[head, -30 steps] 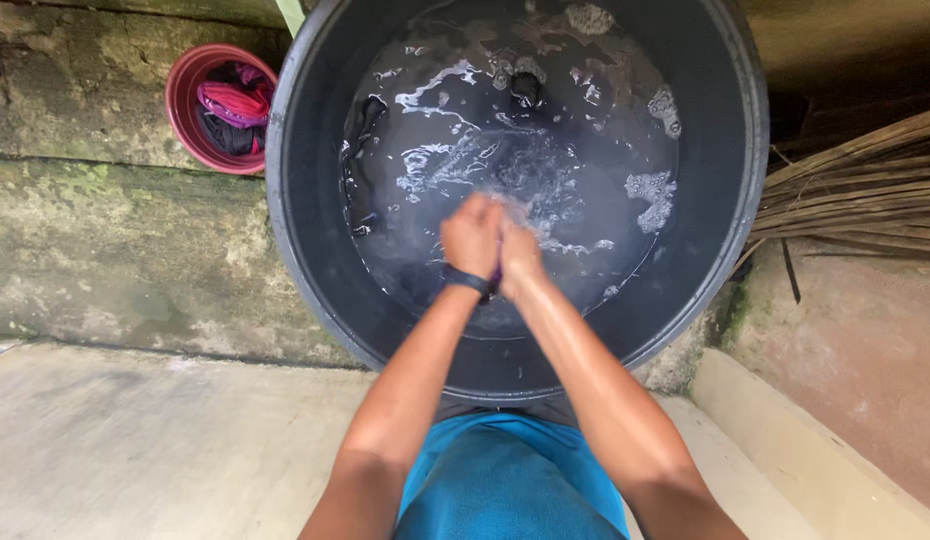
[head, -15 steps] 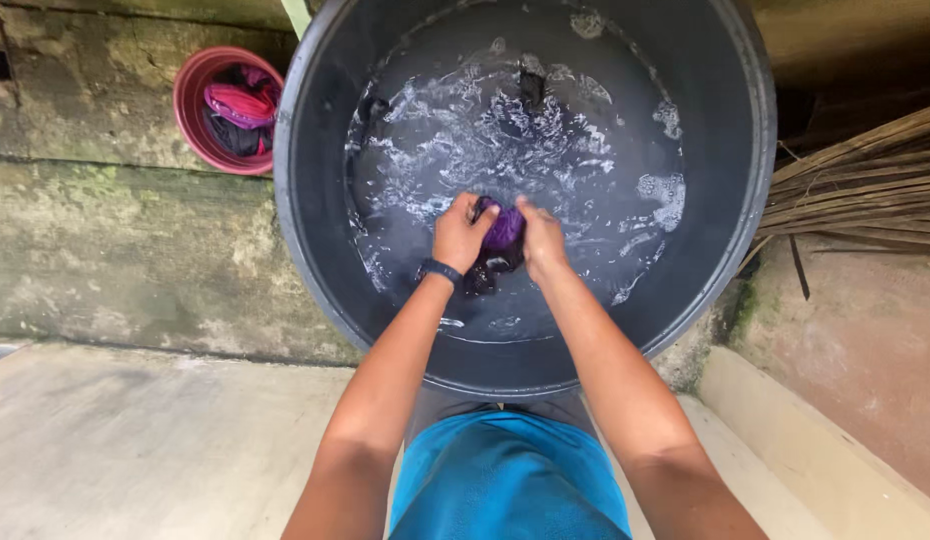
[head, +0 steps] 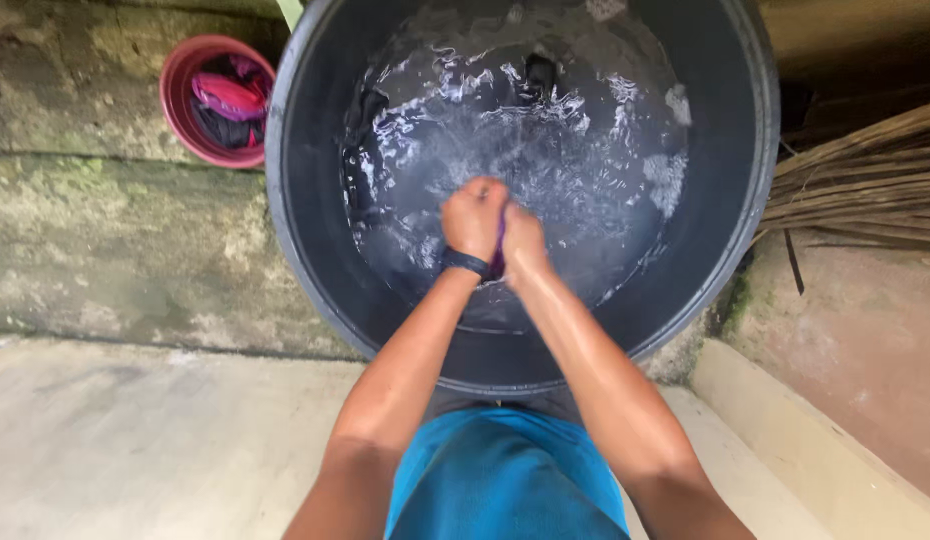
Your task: The person washes clothes in a tub of water by hand, scrubbing individual items, wringing them out, and placing them into a separate bucket.
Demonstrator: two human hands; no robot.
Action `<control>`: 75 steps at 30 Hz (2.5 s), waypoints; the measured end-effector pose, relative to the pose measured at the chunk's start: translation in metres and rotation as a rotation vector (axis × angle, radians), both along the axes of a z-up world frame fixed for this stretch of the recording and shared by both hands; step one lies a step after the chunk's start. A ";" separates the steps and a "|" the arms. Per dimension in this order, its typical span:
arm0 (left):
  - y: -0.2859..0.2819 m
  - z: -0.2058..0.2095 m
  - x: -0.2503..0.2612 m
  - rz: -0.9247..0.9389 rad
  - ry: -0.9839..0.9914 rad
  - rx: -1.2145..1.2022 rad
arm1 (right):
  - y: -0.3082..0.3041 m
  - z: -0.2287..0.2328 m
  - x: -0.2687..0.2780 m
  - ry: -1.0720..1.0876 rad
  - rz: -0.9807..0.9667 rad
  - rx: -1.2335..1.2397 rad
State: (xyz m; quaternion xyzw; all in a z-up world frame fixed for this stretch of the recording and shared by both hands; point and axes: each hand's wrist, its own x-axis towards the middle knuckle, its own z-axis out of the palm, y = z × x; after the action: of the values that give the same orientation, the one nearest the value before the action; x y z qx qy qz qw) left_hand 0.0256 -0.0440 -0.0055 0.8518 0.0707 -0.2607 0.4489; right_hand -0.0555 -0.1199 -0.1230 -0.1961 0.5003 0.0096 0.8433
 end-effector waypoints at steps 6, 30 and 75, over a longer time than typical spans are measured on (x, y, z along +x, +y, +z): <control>0.005 0.005 -0.008 -0.197 -0.199 -0.176 | 0.005 -0.021 -0.040 0.019 0.045 0.003; 0.018 -0.019 0.070 -0.265 -0.125 -0.112 | -0.057 0.138 -0.001 0.199 0.873 -0.260; -0.037 0.004 -0.109 0.188 -0.336 0.258 | -0.101 0.051 -0.066 0.100 0.679 -0.036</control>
State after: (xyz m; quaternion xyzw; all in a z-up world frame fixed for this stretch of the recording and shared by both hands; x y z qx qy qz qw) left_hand -0.0836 -0.0809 -0.0017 0.9232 0.1065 -0.0612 0.3642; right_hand -0.1214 -0.2211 -0.0722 -0.3659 0.4471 0.2905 0.7628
